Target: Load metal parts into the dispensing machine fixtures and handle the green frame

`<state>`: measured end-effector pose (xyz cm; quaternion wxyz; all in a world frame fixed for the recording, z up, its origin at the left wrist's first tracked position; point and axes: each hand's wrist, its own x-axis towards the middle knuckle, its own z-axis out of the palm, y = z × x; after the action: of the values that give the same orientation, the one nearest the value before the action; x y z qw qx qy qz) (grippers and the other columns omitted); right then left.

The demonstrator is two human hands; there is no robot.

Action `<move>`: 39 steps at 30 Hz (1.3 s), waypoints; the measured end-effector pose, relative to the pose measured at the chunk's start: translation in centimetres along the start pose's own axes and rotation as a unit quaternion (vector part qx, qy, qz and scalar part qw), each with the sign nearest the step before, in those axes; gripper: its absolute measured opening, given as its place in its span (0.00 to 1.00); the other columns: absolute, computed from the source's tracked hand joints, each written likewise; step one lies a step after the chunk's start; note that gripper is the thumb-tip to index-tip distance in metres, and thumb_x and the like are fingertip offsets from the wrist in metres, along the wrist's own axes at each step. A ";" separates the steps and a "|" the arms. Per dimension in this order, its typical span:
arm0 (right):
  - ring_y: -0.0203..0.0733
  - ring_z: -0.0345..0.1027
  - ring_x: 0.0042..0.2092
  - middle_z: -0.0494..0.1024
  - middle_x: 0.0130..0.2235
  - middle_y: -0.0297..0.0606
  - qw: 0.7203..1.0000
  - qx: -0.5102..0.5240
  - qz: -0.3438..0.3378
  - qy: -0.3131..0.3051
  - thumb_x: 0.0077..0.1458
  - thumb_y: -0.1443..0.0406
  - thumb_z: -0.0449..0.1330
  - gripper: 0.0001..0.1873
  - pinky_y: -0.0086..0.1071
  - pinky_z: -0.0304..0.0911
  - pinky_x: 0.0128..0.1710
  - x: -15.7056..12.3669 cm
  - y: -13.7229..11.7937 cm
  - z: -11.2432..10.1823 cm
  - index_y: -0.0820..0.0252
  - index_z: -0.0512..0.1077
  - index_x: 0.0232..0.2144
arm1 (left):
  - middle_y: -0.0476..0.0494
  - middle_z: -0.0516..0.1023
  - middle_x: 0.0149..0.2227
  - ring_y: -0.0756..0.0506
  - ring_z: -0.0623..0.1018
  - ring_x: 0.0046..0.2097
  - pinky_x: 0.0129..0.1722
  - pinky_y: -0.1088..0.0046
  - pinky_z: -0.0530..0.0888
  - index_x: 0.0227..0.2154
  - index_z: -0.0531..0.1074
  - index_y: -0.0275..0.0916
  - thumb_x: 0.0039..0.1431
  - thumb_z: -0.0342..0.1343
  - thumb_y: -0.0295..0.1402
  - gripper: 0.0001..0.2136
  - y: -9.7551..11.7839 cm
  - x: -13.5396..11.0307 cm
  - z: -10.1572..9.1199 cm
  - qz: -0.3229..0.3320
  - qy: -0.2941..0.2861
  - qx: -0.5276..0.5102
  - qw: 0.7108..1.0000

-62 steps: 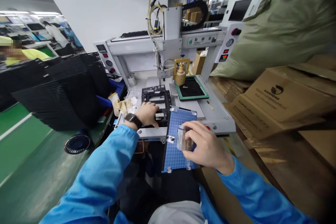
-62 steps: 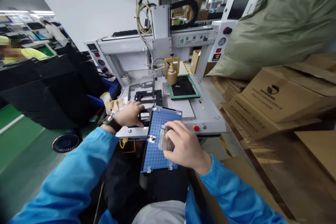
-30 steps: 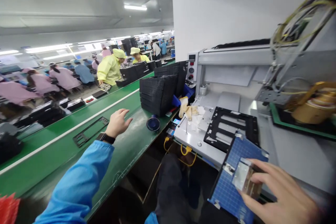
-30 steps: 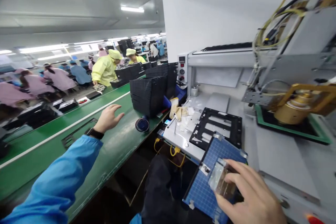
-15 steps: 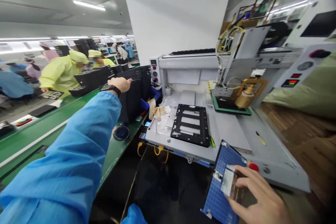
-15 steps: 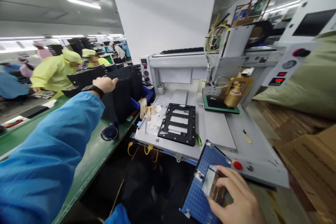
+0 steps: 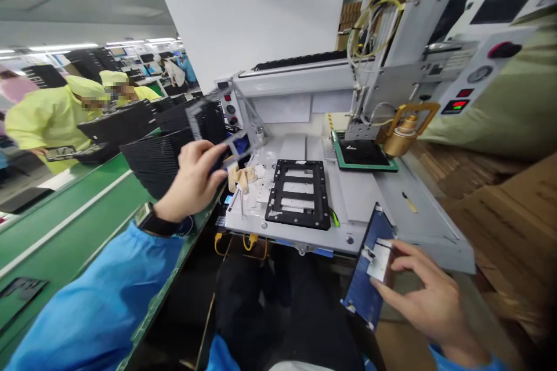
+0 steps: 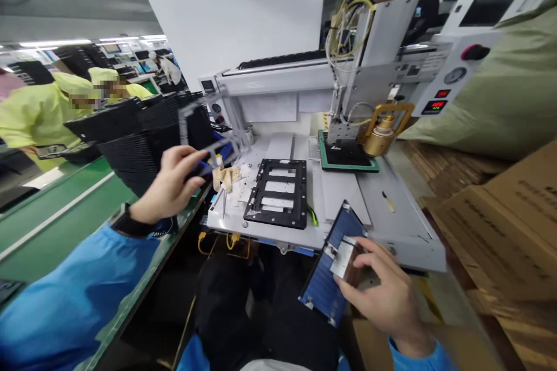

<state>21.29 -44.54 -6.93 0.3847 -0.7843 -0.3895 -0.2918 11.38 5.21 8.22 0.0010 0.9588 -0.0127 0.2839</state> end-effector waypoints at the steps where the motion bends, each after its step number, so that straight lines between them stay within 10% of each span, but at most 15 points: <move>1: 0.51 0.78 0.50 0.79 0.52 0.46 1.000 0.001 -0.006 0.003 0.56 0.59 0.69 0.12 0.42 0.74 0.51 0.3 -0.2 0.2 0.55 0.68 0.34 | 0.32 0.58 0.67 0.31 0.59 0.68 0.70 0.42 0.60 0.73 0.57 0.43 0.73 0.50 0.50 0.31 0.9 -0.3 2.2 0.038 -0.018 -0.038 0.998; 8: 0.50 0.73 0.58 0.76 0.56 0.49 0.999 0.028 -0.001 -0.027 0.54 0.64 0.71 0.14 0.42 0.67 0.59 -1.4 0.3 0.9 0.56 0.68 0.35 | 0.31 0.64 0.62 0.35 0.66 0.64 0.67 0.47 0.68 0.71 0.62 0.43 0.76 0.45 0.46 0.26 5.4 -0.5 16.4 0.195 -0.137 -0.237 0.942; 16: 0.51 0.75 0.54 0.78 0.54 0.49 0.999 -0.029 0.013 -0.026 0.55 0.61 0.70 0.13 0.44 0.70 0.53 -2.9 1.4 -0.7 0.55 0.67 0.35 | 0.30 0.66 0.60 0.36 0.68 0.63 0.67 0.51 0.70 0.69 0.64 0.37 0.75 0.45 0.41 0.25 6.3 -0.3 19.8 0.202 -0.189 -0.252 0.927; 27: 0.55 0.75 0.54 0.80 0.53 0.47 0.993 0.053 -0.018 -0.108 0.50 0.61 0.69 0.11 0.50 0.70 0.58 9.0 0.1 2.4 0.55 0.71 0.34 | 0.28 0.68 0.61 0.36 0.69 0.64 0.66 0.51 0.72 0.65 0.67 0.36 0.75 0.45 0.40 0.23 9.1 -5.9 13.3 0.075 -0.108 -0.230 0.964; 39: 0.45 0.72 0.39 0.80 0.37 0.36 0.928 -0.031 0.042 -0.368 0.40 0.63 0.74 0.17 0.35 0.63 0.40 22.9 4.9 17.5 0.58 0.75 0.33 | 0.38 0.81 0.44 0.38 0.82 0.45 0.51 0.61 0.83 0.45 0.83 0.48 0.70 0.46 0.49 0.21 2.0 -22.8 3.7 -0.180 -0.021 -0.080 0.980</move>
<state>40.20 -23.10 -0.80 0.2017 -0.8641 -0.4607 0.0215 -5.76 3.67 -7.34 0.1284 0.9479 0.1379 0.2569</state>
